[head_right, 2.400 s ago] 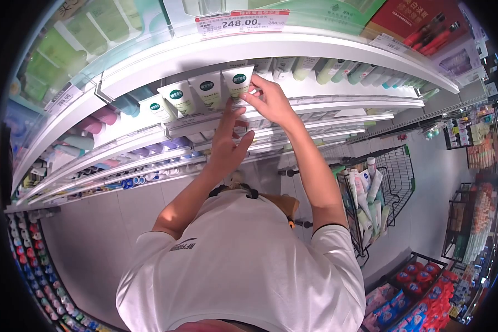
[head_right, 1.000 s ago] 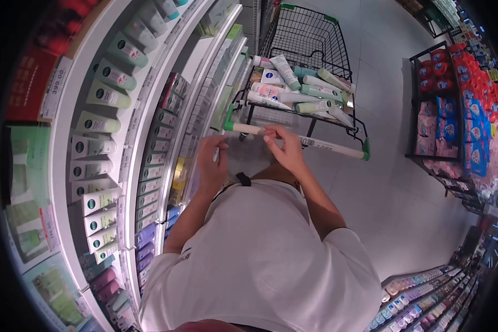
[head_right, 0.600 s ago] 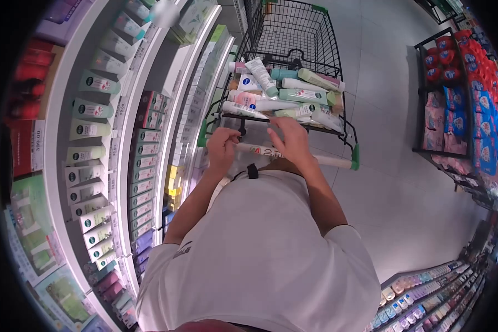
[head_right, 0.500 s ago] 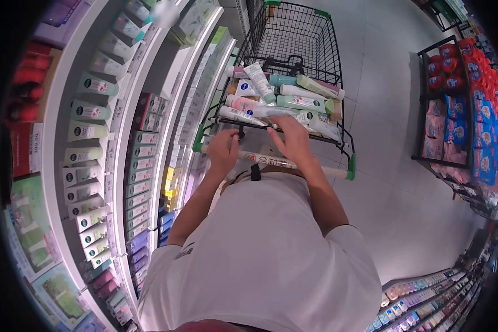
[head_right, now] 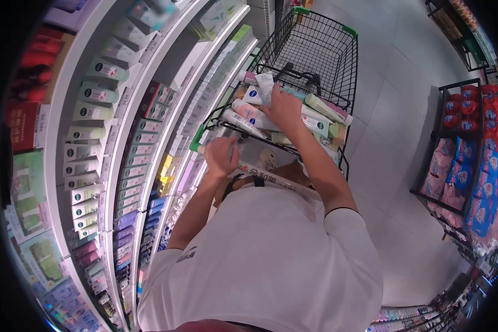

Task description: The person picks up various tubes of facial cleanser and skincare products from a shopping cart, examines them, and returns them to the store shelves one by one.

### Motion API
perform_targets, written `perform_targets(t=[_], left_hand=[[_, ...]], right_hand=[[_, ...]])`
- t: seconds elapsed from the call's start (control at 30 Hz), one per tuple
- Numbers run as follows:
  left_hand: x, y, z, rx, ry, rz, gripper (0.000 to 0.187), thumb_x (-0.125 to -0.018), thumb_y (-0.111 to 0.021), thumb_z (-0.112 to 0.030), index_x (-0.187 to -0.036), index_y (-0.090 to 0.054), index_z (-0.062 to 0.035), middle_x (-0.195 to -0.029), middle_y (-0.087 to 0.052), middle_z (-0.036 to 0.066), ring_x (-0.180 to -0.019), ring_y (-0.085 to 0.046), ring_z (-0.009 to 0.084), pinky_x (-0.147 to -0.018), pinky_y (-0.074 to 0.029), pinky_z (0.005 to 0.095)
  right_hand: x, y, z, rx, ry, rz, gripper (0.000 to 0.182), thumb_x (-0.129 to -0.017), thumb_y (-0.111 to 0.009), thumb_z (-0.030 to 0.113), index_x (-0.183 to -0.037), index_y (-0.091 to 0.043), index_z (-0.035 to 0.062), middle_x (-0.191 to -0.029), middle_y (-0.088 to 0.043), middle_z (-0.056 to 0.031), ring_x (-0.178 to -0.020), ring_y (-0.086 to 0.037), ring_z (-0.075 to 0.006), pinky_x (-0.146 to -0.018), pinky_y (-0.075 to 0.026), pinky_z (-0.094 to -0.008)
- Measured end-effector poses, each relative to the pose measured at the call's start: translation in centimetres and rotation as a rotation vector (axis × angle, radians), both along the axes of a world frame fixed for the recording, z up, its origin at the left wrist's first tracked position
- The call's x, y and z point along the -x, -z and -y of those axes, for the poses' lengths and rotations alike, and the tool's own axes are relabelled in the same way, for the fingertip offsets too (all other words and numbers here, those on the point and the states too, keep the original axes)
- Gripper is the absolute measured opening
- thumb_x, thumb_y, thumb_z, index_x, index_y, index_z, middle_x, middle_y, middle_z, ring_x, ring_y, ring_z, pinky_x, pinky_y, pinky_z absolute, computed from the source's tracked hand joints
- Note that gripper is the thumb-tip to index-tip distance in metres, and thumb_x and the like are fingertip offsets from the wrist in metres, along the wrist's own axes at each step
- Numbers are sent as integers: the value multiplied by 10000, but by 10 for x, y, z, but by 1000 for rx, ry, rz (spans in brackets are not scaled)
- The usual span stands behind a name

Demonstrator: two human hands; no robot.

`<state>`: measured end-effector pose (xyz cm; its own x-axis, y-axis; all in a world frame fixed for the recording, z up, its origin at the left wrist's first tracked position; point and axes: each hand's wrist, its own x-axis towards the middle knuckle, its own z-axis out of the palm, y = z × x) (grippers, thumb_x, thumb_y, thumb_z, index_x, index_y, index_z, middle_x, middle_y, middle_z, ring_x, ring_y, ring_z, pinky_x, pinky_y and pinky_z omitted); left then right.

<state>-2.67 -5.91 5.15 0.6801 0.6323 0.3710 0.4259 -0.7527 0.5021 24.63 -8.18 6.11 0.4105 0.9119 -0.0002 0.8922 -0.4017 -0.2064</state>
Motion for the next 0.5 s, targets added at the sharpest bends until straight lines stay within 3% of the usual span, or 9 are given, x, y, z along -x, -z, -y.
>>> perform_targets(t=[0.1,0.33,0.4,0.43,0.5], left_hand=[[-3,-5,3,17,-38,34,232,-816,-702,-125,-1028,-723,-33,-915,-713,125,-870,-681,360,-779,-485,466],[-4,-7,7,-38,-102,36,225,-798,-722,-133,-997,-722,-28,-917,-694,130,-881,-676,336,-773,-481,438],[-5,-8,7,1,-101,26,240,-804,-708,-134,-1021,-716,-31,-901,-699,126,-868,-675,353,-791,-483,457],[-5,-8,7,2,-104,27,240,-804,-708,-134,-1021,-716,-31,-901,-699,126,-868,-675,353,-791,-483,457],[-4,-8,7,-6,-90,31,238,-790,-708,-134,-1005,-715,-31,-886,-697,128,-840,-673,353,-759,-483,457]], right_hand=[[2,15,-10,68,1,-13,758,-821,-816,480,-1345,-550,2,-928,-751,-141,-817,-760,-321,-680,-606,-470],[-16,11,-10,134,3,-134,754,-857,-762,487,-1380,-542,-9,-965,-767,-174,-868,-765,-350,-732,-597,-484],[-23,-2,3,17,117,-445,641,-910,-678,431,-1363,-570,-9,-952,-768,-149,-847,-741,-311,-759,-573,-445],[-27,-4,8,19,115,-444,641,-910,-678,431,-1363,-570,-9,-952,-768,-149,-847,-741,-311,-759,-573,-445],[-32,-7,18,-127,322,-1427,490,-980,-519,349,-1276,-625,-26,-976,-748,-181,-890,-687,-257,-785,-531,-401]])
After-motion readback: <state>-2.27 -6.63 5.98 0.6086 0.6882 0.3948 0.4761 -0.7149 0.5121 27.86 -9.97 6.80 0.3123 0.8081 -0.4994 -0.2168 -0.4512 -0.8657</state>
